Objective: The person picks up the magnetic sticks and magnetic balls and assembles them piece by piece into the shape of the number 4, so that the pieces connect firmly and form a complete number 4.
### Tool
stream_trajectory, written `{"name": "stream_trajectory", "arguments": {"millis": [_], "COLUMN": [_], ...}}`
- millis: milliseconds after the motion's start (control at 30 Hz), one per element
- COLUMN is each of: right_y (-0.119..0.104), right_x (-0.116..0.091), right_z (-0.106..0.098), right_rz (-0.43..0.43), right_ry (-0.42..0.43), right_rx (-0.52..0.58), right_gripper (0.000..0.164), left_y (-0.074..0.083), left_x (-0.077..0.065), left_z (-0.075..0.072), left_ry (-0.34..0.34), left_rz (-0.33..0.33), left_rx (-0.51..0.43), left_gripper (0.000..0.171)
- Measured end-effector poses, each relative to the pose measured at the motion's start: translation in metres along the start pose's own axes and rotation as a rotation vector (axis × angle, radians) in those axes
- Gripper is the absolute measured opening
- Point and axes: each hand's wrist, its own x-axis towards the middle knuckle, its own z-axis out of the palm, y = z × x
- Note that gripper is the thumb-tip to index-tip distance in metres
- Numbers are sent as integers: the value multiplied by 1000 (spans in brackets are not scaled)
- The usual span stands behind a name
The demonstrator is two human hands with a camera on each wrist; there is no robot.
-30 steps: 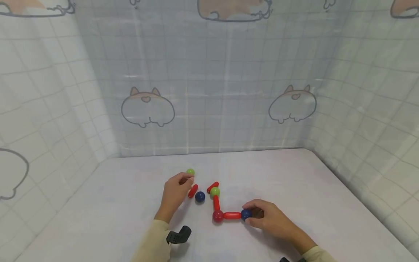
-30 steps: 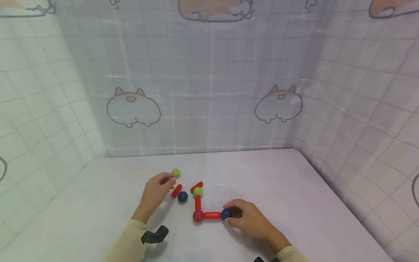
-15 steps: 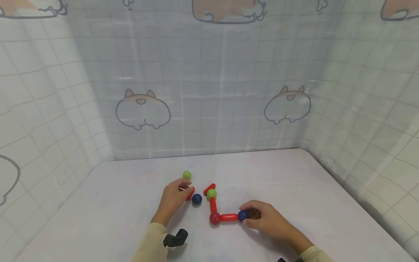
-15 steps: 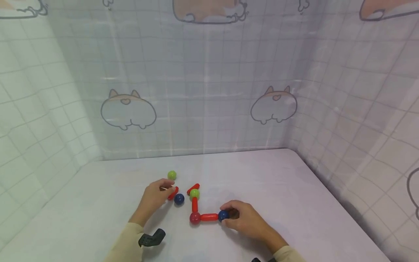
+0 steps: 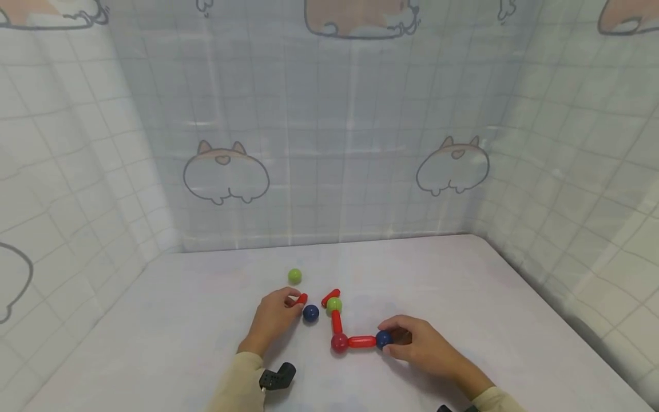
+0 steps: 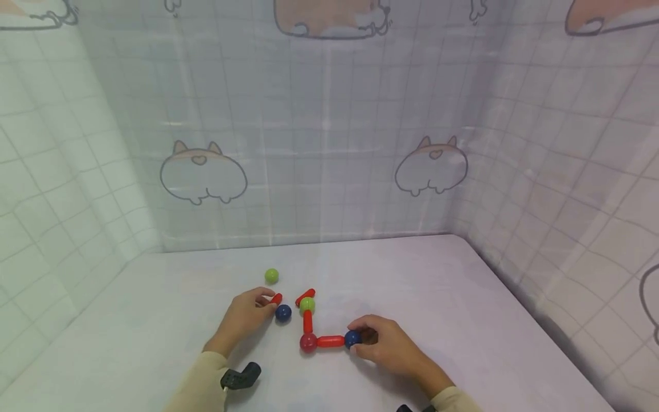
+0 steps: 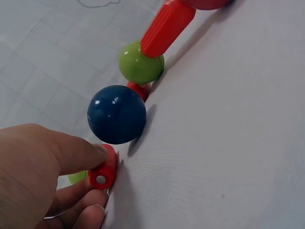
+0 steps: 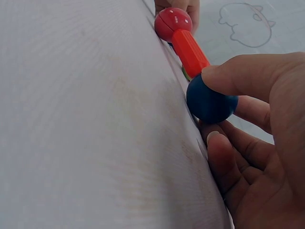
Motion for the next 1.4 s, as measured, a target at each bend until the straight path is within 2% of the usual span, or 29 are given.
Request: {"name": "stream_trajectory", "arguments": {"millis": [233,367,500,633,767,867,1100,1200,1300,1400], "right_y": [0,2,3,4,4,3,4,4,4,5], "right_x": [-1,-1,-1,-1,-2,-3,-4,-3,-3,-4], "right_z": [0,1,1,2,3,3,2,2,2,2], "right_rz": [4,2,-4,-7,-11,-15,-13,-13,-15,-18], "right_ry": [3,3,0,-8,-12,-9,-7,-9,-8,-6], "right_rx": [0,-1,2,12,15,7,10,13,11,13], "right_gripper": [38,38,38,38,38,38,37,37,37,38], "left_y": [-1,0,-1,-3,-2,1,8,6,4,3], "left_x": [-1,-2,-5,-9,-11,-12,-13,-12,-11,-11], "left_z": [1,2,2,2,2,1,-11,-15,-17,-18], "left_ry": [46,57,60,87,117,115,34,-14,-48,-60], "left_rz": [69,75,90,98,47,-6,-114,-162,-191,-210], "left_rx": [115,157,166,136,46,-64,-303,-443,-592,-685], "left_gripper": [28,27,26,24,27,30,32,35,36,34]}}
